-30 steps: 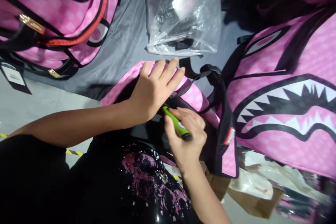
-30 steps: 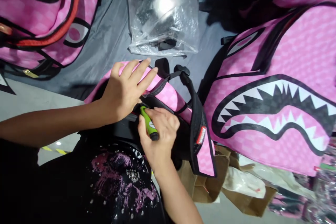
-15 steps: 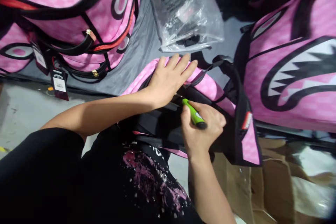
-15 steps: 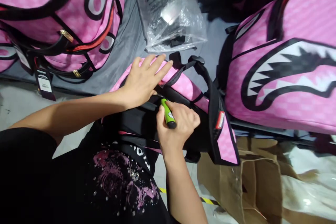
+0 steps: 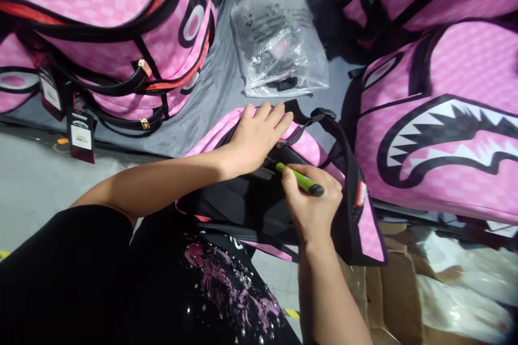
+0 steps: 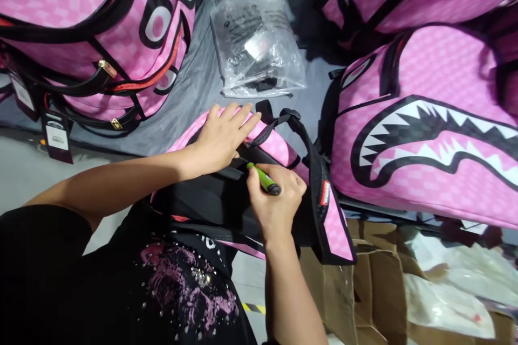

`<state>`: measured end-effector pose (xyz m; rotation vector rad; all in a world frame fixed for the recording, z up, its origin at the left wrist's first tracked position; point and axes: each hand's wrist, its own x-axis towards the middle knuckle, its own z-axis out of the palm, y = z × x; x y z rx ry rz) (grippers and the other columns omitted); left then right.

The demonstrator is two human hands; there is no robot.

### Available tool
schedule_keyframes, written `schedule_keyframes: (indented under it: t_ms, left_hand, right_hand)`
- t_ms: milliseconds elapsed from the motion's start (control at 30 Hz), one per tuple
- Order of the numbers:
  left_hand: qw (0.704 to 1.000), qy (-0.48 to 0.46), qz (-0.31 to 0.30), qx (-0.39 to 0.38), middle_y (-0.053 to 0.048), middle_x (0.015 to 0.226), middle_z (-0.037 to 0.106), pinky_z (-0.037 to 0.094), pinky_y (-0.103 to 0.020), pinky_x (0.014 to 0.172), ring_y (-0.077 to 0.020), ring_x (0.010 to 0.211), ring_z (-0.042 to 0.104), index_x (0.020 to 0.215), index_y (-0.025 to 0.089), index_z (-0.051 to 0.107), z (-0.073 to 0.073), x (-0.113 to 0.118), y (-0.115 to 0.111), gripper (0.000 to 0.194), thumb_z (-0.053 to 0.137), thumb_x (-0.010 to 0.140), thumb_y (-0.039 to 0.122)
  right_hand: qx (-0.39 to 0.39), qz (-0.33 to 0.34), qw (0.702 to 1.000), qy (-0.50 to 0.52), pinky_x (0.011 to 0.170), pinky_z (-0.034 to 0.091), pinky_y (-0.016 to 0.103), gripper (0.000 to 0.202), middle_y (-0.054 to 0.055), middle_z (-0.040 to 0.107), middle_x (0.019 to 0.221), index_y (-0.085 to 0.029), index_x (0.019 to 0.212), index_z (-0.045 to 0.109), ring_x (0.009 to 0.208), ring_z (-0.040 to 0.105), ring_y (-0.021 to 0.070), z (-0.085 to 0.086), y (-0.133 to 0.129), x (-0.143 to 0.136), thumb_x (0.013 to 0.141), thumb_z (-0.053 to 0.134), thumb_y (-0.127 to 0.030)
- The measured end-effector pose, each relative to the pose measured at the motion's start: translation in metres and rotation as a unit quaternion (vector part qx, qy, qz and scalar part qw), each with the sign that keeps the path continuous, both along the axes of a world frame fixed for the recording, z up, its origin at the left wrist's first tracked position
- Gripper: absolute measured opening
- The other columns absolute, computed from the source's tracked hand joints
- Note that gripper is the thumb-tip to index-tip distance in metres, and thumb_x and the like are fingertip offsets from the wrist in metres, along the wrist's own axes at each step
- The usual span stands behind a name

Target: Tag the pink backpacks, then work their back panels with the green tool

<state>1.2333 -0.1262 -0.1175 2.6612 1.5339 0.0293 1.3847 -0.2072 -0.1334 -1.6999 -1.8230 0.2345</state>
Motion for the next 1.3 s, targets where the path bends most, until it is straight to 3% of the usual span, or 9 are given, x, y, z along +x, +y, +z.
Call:
schedule_keyframes:
  t_ms: [200, 367, 567, 800, 1000, 1100, 1200, 1300]
  left_hand:
    - [0.997, 0.004, -0.062, -0.036, -0.015, 0.162, 0.011, 0.028, -0.053, 0.111, -0.0398, 0.142, 0.022, 0.155, 0.019, 0.015, 0.016, -0.018, 0.003, 0.099, 0.072, 0.075, 0.035]
    - [0.995, 0.042, -0.069, -0.058, -0.016, 0.163, -0.003, 0.026, -0.061, 0.109, -0.0445, 0.145, 0.009, 0.156, 0.022, 0.001, 0.023, -0.037, -0.005, 0.113, 0.074, 0.071, 0.032]
    - [0.992, 0.088, -0.054, -0.07, -0.016, 0.163, -0.008, 0.037, -0.058, 0.102, -0.0431, 0.142, 0.017, 0.156, 0.023, -0.004, 0.018, -0.062, -0.004, 0.119, 0.075, 0.067, 0.027]
    - [0.987, 0.072, -0.107, -0.095, -0.012, 0.164, -0.006, 0.037, -0.047, 0.107, -0.0342, 0.146, 0.015, 0.155, 0.028, -0.005, 0.025, -0.1, -0.003, 0.112, 0.069, 0.072, 0.019]
    - [0.988, 0.114, -0.047, -0.093, -0.016, 0.163, -0.009, 0.03, -0.066, 0.106, -0.043, 0.148, 0.0, 0.155, 0.026, -0.005, 0.025, -0.089, -0.014, 0.124, 0.08, 0.065, 0.026]
    - [0.988, 0.134, -0.026, -0.075, -0.016, 0.163, -0.007, 0.04, -0.063, 0.1, -0.0438, 0.145, 0.012, 0.155, 0.024, -0.002, 0.024, -0.083, -0.016, 0.124, 0.081, 0.063, 0.022]
    - [0.991, 0.103, -0.047, -0.073, -0.015, 0.163, -0.004, 0.048, -0.053, 0.095, -0.0401, 0.142, 0.024, 0.156, 0.026, -0.001, 0.019, -0.089, -0.014, 0.116, 0.075, 0.068, 0.016]
    - [0.995, 0.041, -0.061, -0.061, -0.011, 0.164, -0.009, 0.045, -0.05, 0.1, -0.0374, 0.145, 0.02, 0.154, 0.033, -0.007, 0.007, -0.102, -0.015, 0.114, 0.067, 0.071, 0.009]
  right_hand:
    - [-0.005, 0.024, 0.99, 0.14, 0.08, 0.053, 0.038, 0.02, 0.007, 0.073, 0.097, -0.02, 0.098, 0.07, 0.088, 0.068, 0.0222, 0.0, -0.01, 0.019, 0.085, 0.064, -0.033]
    - [0.04, 0.118, 0.987, 0.1, 0.083, 0.05, 0.037, 0.014, 0.004, 0.073, 0.092, -0.021, 0.096, 0.069, 0.089, 0.066, 0.0206, 0.002, -0.004, 0.007, 0.084, 0.064, -0.028]
    - [0.025, 0.233, 0.971, 0.037, 0.084, 0.042, 0.036, 0.018, 0.003, 0.072, 0.09, -0.021, 0.097, 0.065, 0.082, 0.066, 0.0182, 0.002, 0.004, -0.031, 0.089, 0.058, -0.034]
    - [0.074, 0.245, 0.965, 0.056, 0.08, 0.038, 0.036, 0.013, 0.003, 0.071, 0.084, -0.019, 0.095, 0.065, 0.075, 0.063, 0.0178, -0.007, -0.003, -0.05, 0.086, 0.061, -0.028]
    - [0.066, 0.252, 0.964, 0.055, 0.08, 0.038, 0.036, 0.012, 0.002, 0.071, 0.082, -0.019, 0.093, 0.065, 0.074, 0.063, 0.0171, -0.011, -0.001, -0.054, 0.086, 0.06, -0.028]
    - [0.061, 0.255, 0.963, 0.06, 0.079, 0.037, 0.035, 0.012, 0.002, 0.07, 0.081, -0.019, 0.092, 0.066, 0.074, 0.063, 0.0169, -0.011, -0.001, -0.054, 0.087, 0.06, -0.028]
    - [0.05, 0.259, 0.963, 0.058, 0.08, 0.037, 0.036, 0.014, 0.002, 0.07, 0.081, -0.019, 0.094, 0.067, 0.075, 0.063, 0.0175, -0.009, -0.001, -0.054, 0.088, 0.061, -0.029]
    - [0.029, 0.268, 0.961, 0.059, 0.081, 0.038, 0.036, 0.019, 0.003, 0.072, 0.087, -0.019, 0.099, 0.068, 0.08, 0.064, 0.0187, -0.006, 0.0, -0.054, 0.09, 0.059, -0.033]
